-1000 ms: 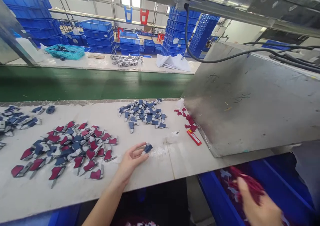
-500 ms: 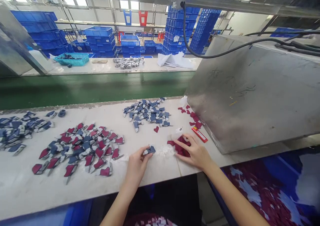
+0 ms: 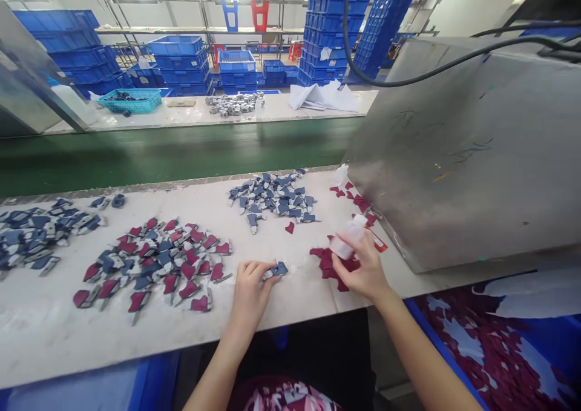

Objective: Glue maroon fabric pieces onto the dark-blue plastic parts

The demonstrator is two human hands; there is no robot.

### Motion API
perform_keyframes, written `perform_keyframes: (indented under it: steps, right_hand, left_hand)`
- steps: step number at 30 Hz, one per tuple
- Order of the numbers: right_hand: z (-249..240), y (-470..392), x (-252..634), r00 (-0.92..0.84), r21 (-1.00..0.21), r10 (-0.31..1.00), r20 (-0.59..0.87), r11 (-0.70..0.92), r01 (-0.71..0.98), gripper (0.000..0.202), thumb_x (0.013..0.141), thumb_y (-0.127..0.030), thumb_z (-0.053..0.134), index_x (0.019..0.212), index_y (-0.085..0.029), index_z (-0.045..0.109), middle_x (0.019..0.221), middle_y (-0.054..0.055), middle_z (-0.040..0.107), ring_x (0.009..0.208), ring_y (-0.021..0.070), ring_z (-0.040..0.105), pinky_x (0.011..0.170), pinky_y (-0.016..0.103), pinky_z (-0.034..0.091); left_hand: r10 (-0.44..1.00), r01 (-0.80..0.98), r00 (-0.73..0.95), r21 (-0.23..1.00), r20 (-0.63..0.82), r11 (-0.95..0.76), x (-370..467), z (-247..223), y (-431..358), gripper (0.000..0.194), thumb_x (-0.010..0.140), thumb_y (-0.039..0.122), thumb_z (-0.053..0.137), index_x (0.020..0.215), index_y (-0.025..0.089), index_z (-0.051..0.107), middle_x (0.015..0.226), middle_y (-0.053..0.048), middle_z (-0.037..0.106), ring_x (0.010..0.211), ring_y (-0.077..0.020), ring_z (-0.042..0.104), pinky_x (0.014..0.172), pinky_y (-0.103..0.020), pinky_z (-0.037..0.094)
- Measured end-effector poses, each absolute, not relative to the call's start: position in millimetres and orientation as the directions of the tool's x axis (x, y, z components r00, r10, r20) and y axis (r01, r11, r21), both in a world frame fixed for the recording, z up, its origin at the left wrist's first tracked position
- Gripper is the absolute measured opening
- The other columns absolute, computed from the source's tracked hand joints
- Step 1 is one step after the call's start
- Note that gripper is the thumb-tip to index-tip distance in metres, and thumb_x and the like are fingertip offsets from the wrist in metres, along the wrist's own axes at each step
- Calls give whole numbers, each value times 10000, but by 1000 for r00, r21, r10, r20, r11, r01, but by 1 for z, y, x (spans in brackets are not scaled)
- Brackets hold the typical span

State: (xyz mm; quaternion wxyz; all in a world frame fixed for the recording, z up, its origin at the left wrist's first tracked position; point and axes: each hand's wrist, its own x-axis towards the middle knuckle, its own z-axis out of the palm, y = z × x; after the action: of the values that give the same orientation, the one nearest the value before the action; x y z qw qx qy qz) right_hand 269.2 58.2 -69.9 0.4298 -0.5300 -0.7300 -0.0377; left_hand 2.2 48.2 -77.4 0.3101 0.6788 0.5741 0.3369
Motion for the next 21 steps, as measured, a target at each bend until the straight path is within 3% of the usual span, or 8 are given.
perform_keyframes:
  steps: [3,6,9,15,21]
  right_hand:
    - [-74,36,248,210,-537,623,753,398,743,405,811,-321,739,1203,-271,648,963,74,687,831,255,673,794,447,593]
    - [-78,17,218,304,-753,747,591,376,540,338,852,-413,681,1119,-209,713,921,97,731,747,244,702,676,387,607]
    - [-83,10,190,312,-881,839,445,349,318,320,887,-430,614,1027,-182,760,862,100,759,743,256,730,650,370,610]
    - [-96,11,169,443,-956,853,276,195,220,220,852,-340,684,936,-164,785,880,108,780,777,259,745,682,351,610]
    - [-98,14,169,482,-983,862,157,87,164,257,838,-370,706,929,-145,788,932,133,786,846,278,753,772,382,614]
  left_hand:
    - [985,574,138,802,106,-166,0,-77,48,166,802,156,741,937,251,750,909,-53,745,989,-293,561,904,-413,460]
    - [982,585,152,791,111,-180,-1,-78,48,165,817,154,733,950,252,741,918,-50,742,999,-288,551,912,-411,455]
    - [978,606,161,769,129,-202,-1,-79,49,156,825,162,735,963,235,731,925,-54,743,989,-285,549,907,-411,461]
    - [957,604,195,743,213,-289,-1,-85,48,143,867,163,697,993,232,701,953,-42,740,976,-277,554,890,-424,479]
    - [952,623,188,720,241,-305,0,-85,47,171,841,116,729,976,213,689,927,-40,738,952,-267,546,871,-403,485]
